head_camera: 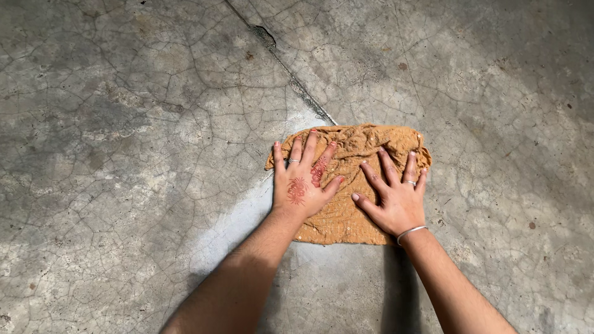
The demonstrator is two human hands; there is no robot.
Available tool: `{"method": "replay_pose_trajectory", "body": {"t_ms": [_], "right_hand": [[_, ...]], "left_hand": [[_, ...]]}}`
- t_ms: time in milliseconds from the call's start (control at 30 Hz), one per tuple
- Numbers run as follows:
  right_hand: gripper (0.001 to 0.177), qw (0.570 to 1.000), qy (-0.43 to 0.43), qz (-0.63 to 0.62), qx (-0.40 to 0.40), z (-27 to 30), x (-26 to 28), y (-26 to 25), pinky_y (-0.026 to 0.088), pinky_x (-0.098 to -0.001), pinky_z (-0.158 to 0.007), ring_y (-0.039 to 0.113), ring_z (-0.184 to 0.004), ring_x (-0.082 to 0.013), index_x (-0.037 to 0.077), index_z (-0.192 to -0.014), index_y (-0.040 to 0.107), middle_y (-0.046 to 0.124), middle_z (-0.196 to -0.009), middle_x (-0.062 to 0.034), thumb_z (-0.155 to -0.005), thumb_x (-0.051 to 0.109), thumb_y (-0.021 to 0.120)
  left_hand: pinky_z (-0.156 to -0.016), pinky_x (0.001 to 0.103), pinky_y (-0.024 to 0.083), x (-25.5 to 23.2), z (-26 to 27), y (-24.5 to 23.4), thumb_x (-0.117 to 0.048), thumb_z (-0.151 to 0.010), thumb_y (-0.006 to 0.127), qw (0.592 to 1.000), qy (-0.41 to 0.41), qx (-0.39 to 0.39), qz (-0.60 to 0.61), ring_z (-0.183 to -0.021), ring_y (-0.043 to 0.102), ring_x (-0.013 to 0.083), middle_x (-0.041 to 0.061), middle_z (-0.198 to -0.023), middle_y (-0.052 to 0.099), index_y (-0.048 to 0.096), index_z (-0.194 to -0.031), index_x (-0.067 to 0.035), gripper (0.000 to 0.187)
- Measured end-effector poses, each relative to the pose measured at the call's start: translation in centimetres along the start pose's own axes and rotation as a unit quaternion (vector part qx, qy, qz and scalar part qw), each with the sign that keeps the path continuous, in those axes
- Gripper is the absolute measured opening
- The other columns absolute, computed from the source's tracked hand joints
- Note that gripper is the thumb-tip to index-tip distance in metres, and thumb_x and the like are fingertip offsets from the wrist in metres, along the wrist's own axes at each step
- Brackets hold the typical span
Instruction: The person cleans the concrete floor by hand using a cloth and soapy water, scrubbing different sections of the surface before rinsing the cloth in a bucket.
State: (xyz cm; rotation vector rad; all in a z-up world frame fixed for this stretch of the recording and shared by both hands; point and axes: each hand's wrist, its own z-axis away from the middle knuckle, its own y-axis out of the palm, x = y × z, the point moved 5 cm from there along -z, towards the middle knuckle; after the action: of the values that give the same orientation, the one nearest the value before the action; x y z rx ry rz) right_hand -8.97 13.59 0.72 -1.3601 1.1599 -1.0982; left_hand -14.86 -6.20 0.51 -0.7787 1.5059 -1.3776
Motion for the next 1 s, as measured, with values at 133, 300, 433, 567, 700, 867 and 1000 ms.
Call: {"method": "replay_pose_trajectory", "body": {"t_ms": [133,300,433,567,700,867,1000], "right_hand": [[0.075,0.998,-0.056,-0.019,-0.009,-5.6,4.5,-0.2,0.008,-0.0777,-0.113,0.011,-0.151,-0.0559,0.040,-0.152,0.047,0.027,-0.168,-0.0055,-0.085,0.073,0.053],[0.075,0.991,-0.132,-0.019,0.012,-11.0,12.1,-0.3,0.010,-0.0787,-0.112,0.010,-0.149,-0.0568,0.043,-0.152,0.044,0.025,-0.168,-0.0046,-0.085,0.076,0.051],[0.076,0.979,-0.194,-0.056,0.034,-12.8,19.0,-0.2,0.010,-0.0771,-0.112,0.009,-0.149,-0.0577,0.043,-0.153,0.042,0.024,-0.167,-0.0081,-0.086,0.079,0.045],[0.077,0.964,-0.250,-0.081,0.025,-11.6,25.6,0.2,0.010,-0.0756,-0.116,0.010,-0.150,-0.0569,0.043,-0.153,0.042,0.026,-0.167,-0.0101,-0.086,0.081,0.042],[0.075,0.949,-0.295,-0.111,0.026,-8.1,30.9,0.7,0.009,-0.0758,-0.117,0.012,-0.152,-0.0551,0.042,-0.152,0.044,0.029,-0.166,-0.0105,-0.087,0.078,0.044],[0.071,0.932,-0.335,-0.141,-0.008,-3.7,33.3,0.4,0.009,-0.0751,-0.118,0.015,-0.154,-0.0536,0.042,-0.152,0.047,0.030,-0.169,-0.0111,-0.089,0.074,0.048],[0.070,0.927,-0.340,-0.157,0.028,-3.9,33.1,0.8,0.008,-0.0745,-0.118,0.015,-0.154,-0.0531,0.045,-0.151,0.047,0.029,-0.169,-0.0087,-0.088,0.073,0.049]], "left_hand": [[-0.120,0.064,0.004,6.1,-0.4,-1.4,-0.069,-0.092,0.045,0.997,-0.054,-0.062,-0.003,-0.148,0.028,0.0343,0.011,-0.166,0.021,0.031,-0.158,-0.037,0.074],[-0.118,0.063,0.013,14.2,2.3,-3.3,-0.066,-0.093,0.049,0.985,-0.130,-0.112,-0.034,-0.146,0.033,0.0334,0.012,-0.164,0.026,0.037,-0.157,-0.034,0.073],[-0.119,0.060,0.017,19.5,7.0,-4.5,-0.063,-0.092,0.051,0.972,-0.194,-0.126,-0.041,-0.149,0.031,0.0326,0.012,-0.166,0.026,0.040,-0.157,-0.031,0.073],[-0.122,0.058,0.019,23.6,13.5,-5.1,-0.061,-0.094,0.052,0.959,-0.246,-0.133,-0.047,-0.150,0.030,0.0336,0.015,-0.166,0.027,0.042,-0.157,-0.027,0.073],[-0.125,0.058,0.017,25.6,20.4,-4.8,-0.058,-0.093,0.052,0.944,-0.298,-0.120,-0.079,-0.152,0.028,0.0328,0.016,-0.168,0.026,0.041,-0.159,-0.026,0.074],[-0.123,0.061,0.015,24.4,25.9,-4.0,-0.058,-0.087,0.054,0.935,-0.319,-0.156,-0.014,-0.154,0.021,0.0376,0.019,-0.167,0.020,0.038,-0.159,-0.025,0.080],[-0.119,0.065,0.014,24.1,25.9,-3.5,-0.060,-0.081,0.057,0.931,-0.326,-0.160,-0.020,-0.152,0.018,0.0430,0.022,-0.165,0.016,0.036,-0.158,-0.023,0.088]]}}
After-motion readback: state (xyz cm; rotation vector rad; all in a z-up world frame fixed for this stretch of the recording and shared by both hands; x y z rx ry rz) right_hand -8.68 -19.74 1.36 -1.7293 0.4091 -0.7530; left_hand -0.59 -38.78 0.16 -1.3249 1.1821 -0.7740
